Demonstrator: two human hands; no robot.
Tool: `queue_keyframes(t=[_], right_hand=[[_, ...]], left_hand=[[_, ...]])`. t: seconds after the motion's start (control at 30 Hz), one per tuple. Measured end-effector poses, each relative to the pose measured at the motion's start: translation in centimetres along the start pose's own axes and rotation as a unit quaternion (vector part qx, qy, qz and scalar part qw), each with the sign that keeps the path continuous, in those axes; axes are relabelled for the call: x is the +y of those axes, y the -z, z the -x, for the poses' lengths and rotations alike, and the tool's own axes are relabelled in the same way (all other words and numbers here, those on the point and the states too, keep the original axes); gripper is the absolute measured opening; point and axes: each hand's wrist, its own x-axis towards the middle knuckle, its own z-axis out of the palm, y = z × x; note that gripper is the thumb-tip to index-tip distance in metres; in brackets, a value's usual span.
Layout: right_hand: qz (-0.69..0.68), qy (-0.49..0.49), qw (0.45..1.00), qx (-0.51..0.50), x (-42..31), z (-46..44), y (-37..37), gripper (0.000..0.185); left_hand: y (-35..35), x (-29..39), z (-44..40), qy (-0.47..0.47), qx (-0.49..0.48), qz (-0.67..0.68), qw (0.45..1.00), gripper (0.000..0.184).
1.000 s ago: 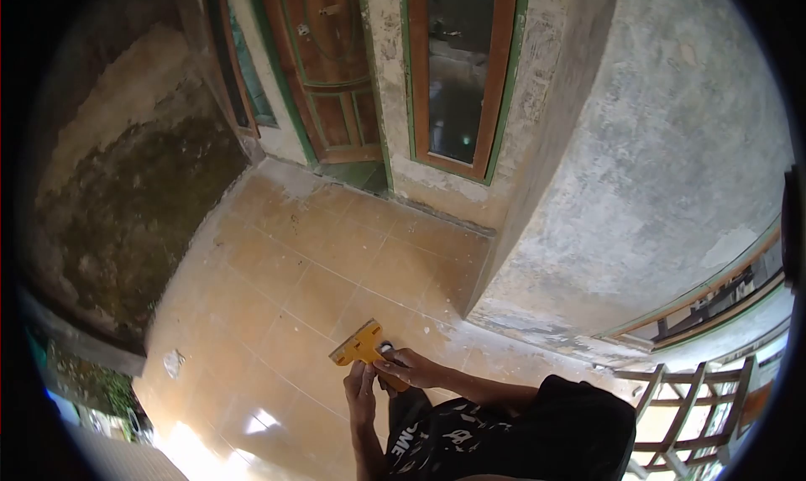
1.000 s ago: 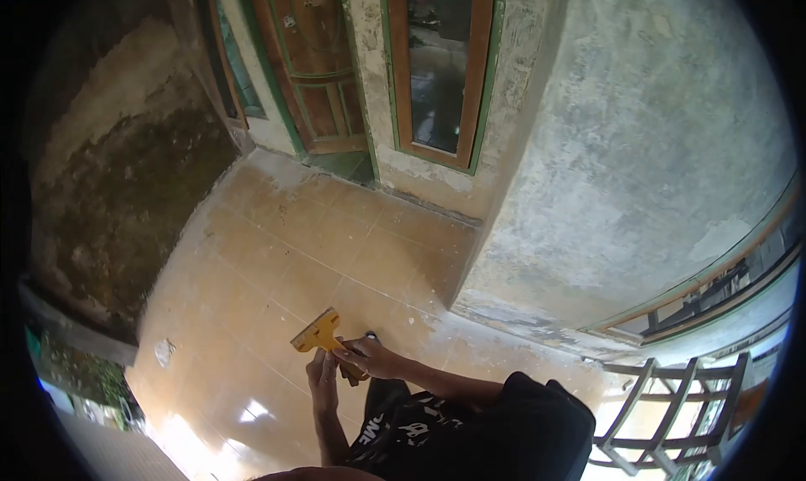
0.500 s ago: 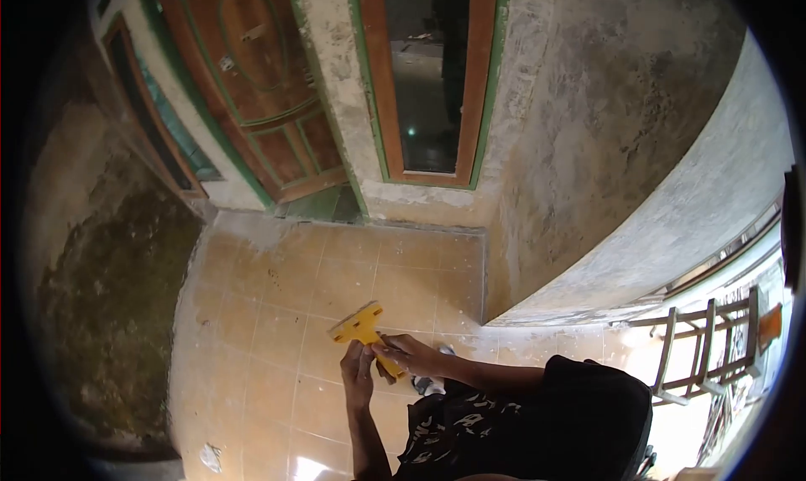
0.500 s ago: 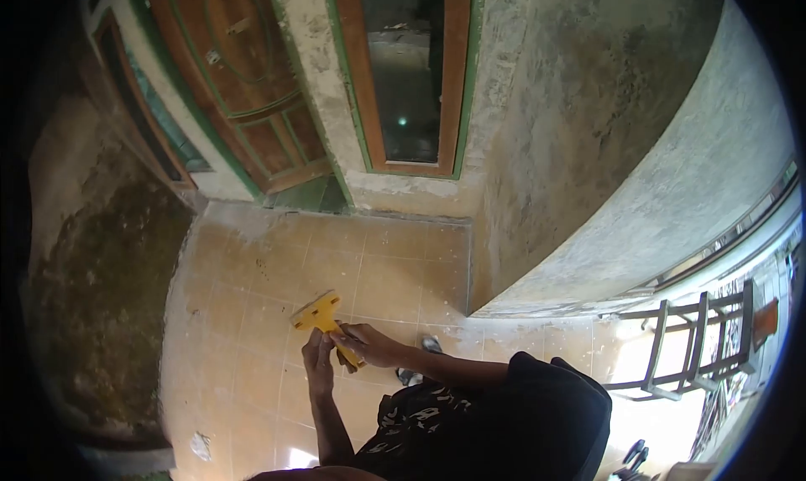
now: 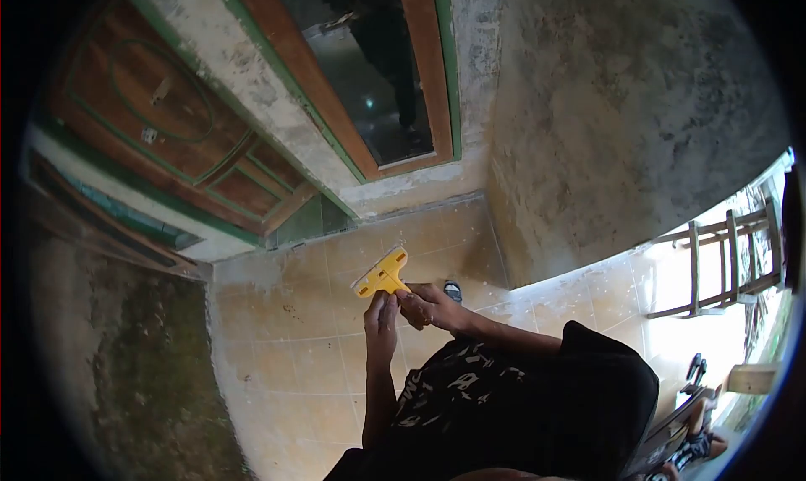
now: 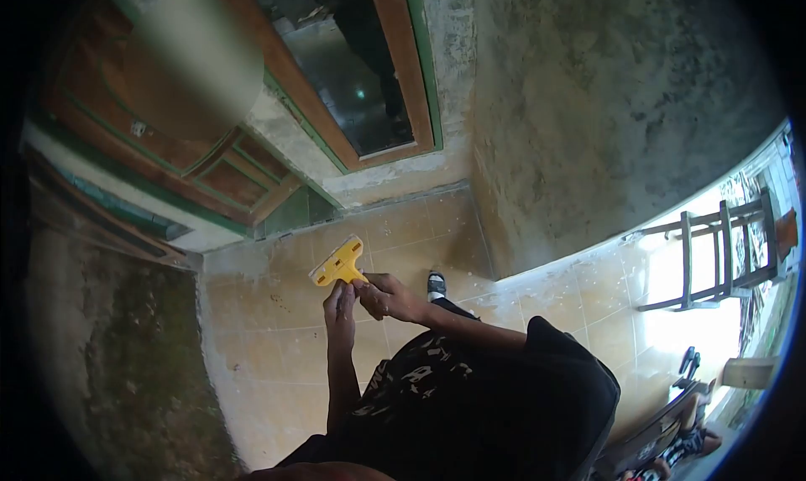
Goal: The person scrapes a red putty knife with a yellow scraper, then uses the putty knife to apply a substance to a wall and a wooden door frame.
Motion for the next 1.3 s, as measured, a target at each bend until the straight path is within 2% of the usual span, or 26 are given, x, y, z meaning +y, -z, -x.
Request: queue_keyframes(t=[0.1, 0.23, 0.3, 0.33, 0.43, 0.57, 0.67, 0.7, 0.8, 1.03, 1.1, 1.27, 1.3], right_hand=[[-0.004, 0.025, 0.999, 0.02, -1.7, -4.0, 1.7, 0.045], [0.022, 0.078, 0.995, 0.052, -3.9, -8.7, 5.2, 0.045], [0.028, 0.075, 0.994, 0.073, -5.2, -9.6, 6.5, 0.046], [0.051, 0.061, 0.993, 0.086, -6.4, -9.8, 6.9, 0.045], [0.086, 0.066, 0.987, 0.116, -8.2, -10.8, 9.2, 0.046], [0.053, 0.076, 0.974, 0.205, -8.3, -11.7, 12.0, 0.047], [0.015, 0.078, 0.966, 0.247, -8.2, -13.3, 13.6, 0.047], [0.007, 0.073, 0.964, 0.257, -8.7, -14.1, 14.1, 0.047], [0.012, 0.061, 0.955, 0.291, -9.9, -16.6, 14.7, 0.048], [0.038, 0.117, 0.93, 0.346, -11.4, -19.6, 16.5, 0.046], [0.032, 0.129, 0.923, 0.361, -12.1, -20.2, 17.5, 0.044], [0.045, 0.142, 0.92, 0.364, -15.6, -20.0, 19.6, 0.039], [0.043, 0.156, 0.921, 0.355, -16.5, -19.8, 20.0, 0.04]], left_hand=[[0.4, 1.0, -5.2, 0.009, -0.014, 0.041, 0.999, 0.02], [0.9, 1.3, -12.7, 0.0, -0.06, 0.005, 0.998, 0.021], [0.4, 1.5, -15.5, -0.026, -0.106, -0.058, 0.992, 0.022], [-0.2, 2.2, -16.4, -0.022, -0.124, -0.017, 0.992, 0.022], [-1.8, 2.8, -19.9, -0.02, -0.164, -0.022, 0.986, 0.022], [-3.9, 2.7, -25.0, 0.01, -0.281, -0.039, 0.959, 0.027], [-4.6, 2.6, -28.9, -0.016, -0.341, -0.111, 0.933, 0.029], [-4.6, 2.5, -30.1, -0.045, -0.346, -0.11, 0.931, 0.03], [-4.5, 2.0, -33.7, -0.052, -0.358, -0.105, 0.926, 0.029], [-5.4, 3.6, -39.2, 0.003, -0.387, -0.115, 0.915, 0.025], [-6.5, 3.4, -40.2, -0.071, -0.383, -0.095, 0.916, 0.027], [-9.9, 4.9, -42.4, -0.03, -0.35, -0.002, 0.936, 0.022], [-10.7, 5.8, -42.8, -0.072, -0.345, -0.001, 0.936, 0.023]])
